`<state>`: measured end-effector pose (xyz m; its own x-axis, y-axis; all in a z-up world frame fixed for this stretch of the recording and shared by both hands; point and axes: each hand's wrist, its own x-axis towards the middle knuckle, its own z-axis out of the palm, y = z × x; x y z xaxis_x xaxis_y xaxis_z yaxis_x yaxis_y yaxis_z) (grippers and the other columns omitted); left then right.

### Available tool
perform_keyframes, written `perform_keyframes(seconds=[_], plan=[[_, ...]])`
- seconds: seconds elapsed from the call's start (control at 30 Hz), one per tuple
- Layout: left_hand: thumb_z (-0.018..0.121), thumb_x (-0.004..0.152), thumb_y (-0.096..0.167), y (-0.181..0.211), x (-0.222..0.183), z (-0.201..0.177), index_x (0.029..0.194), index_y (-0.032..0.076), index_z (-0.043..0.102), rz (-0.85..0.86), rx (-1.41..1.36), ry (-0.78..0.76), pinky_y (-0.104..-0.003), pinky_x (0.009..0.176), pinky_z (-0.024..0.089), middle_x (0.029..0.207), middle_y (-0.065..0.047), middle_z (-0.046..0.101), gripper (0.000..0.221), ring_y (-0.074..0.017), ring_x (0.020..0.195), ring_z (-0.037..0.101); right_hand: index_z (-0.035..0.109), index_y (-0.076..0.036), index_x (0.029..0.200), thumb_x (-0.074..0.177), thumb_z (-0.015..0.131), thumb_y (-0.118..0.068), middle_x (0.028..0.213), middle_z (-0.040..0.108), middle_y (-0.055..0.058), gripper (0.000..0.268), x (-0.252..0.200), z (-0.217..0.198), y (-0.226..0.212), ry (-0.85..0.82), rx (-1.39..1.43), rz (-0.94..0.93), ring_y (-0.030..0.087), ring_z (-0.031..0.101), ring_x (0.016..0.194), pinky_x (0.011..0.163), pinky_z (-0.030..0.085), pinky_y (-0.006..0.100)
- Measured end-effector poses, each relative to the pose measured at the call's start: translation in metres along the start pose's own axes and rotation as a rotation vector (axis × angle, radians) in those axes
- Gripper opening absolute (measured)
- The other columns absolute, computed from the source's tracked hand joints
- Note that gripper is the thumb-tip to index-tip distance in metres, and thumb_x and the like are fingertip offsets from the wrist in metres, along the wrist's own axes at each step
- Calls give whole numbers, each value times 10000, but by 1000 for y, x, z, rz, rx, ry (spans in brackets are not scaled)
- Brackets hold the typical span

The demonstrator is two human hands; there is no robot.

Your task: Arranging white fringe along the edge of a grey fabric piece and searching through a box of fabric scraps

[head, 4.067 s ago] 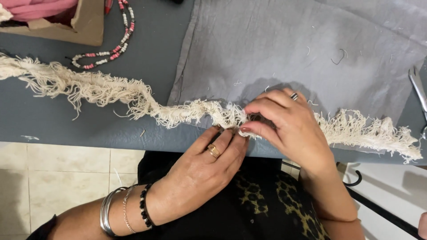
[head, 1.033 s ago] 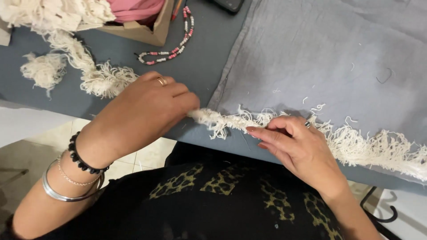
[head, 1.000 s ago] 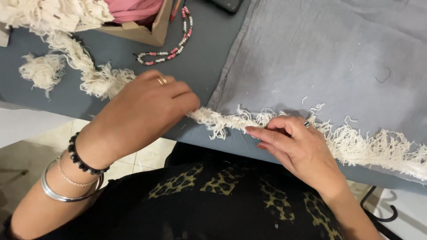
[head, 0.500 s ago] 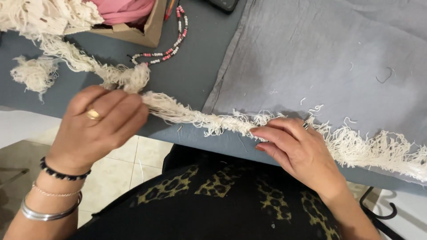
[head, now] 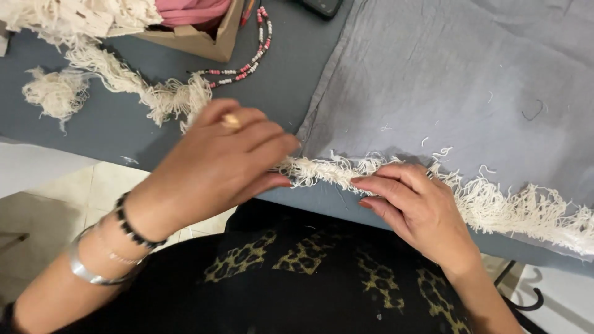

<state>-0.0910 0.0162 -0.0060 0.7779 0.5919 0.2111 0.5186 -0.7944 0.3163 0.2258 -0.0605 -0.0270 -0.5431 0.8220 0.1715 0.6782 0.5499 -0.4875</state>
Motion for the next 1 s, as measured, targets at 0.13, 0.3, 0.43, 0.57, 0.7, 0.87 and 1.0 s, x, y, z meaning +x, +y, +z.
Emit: perform_keyframes(seconds=[0.13,0.3,0.43,0.57,0.7,0.87,1.0], plan=[[660,816,-109,2,14,11,888,114,587,135,19,-88,-403,835,444,789,-36,563,245,-261,714,529,679,-174,1234,939,752,-193,1146,634,38,305,-1,-1,-1,-7,14,28,189,661,931,737,544,333],[710,1005,78,4,23,4,994,104,611,445,525,319,-269,775,496,961,-8,608,103,-128,883,567,675,-158,1234,933,760,-200,1147,623,49,316,-4,1,2,0,11,20,197,661,944,751,557,334],[637,1051,70,-8,6,9,864,108,577,385,512,206,-265,754,455,894,1,486,200,-122,829,426,667,-162,1244,946,746,-198,1148,609,45,311,-4,0,3,-6,6,6,180,655,925,713,553,317],[722,1005,3,-9,-23,-4,904,113,571,286,481,79,-353,925,518,1077,-21,583,213,-161,1019,537,668,-204,1250,953,738,-204,1148,609,30,305,-6,1,6,-20,3,8,186,661,954,722,556,323],[772,966,35,-1,-35,-15,946,102,668,157,420,76,-434,1043,514,1147,-29,656,125,-197,1087,582,673,-191,1244,937,749,-175,1131,614,25,316,-2,-3,4,-28,61,18,156,663,920,705,557,290],[656,1034,97,37,-26,0,1134,35,768,142,403,242,-442,973,631,1197,-86,609,163,-227,1050,641,665,-124,1261,919,709,-154,1186,643,53,347,1,-16,5,-122,192,22,177,677,1043,961,577,319],[565,1115,356,61,-12,36,1282,57,685,122,263,229,-404,1107,494,1294,-53,662,362,-207,1164,621,704,-80,1151,927,657,-85,1047,711,67,229,18,-39,-5,-131,211,21,169,707,932,854,586,273]])
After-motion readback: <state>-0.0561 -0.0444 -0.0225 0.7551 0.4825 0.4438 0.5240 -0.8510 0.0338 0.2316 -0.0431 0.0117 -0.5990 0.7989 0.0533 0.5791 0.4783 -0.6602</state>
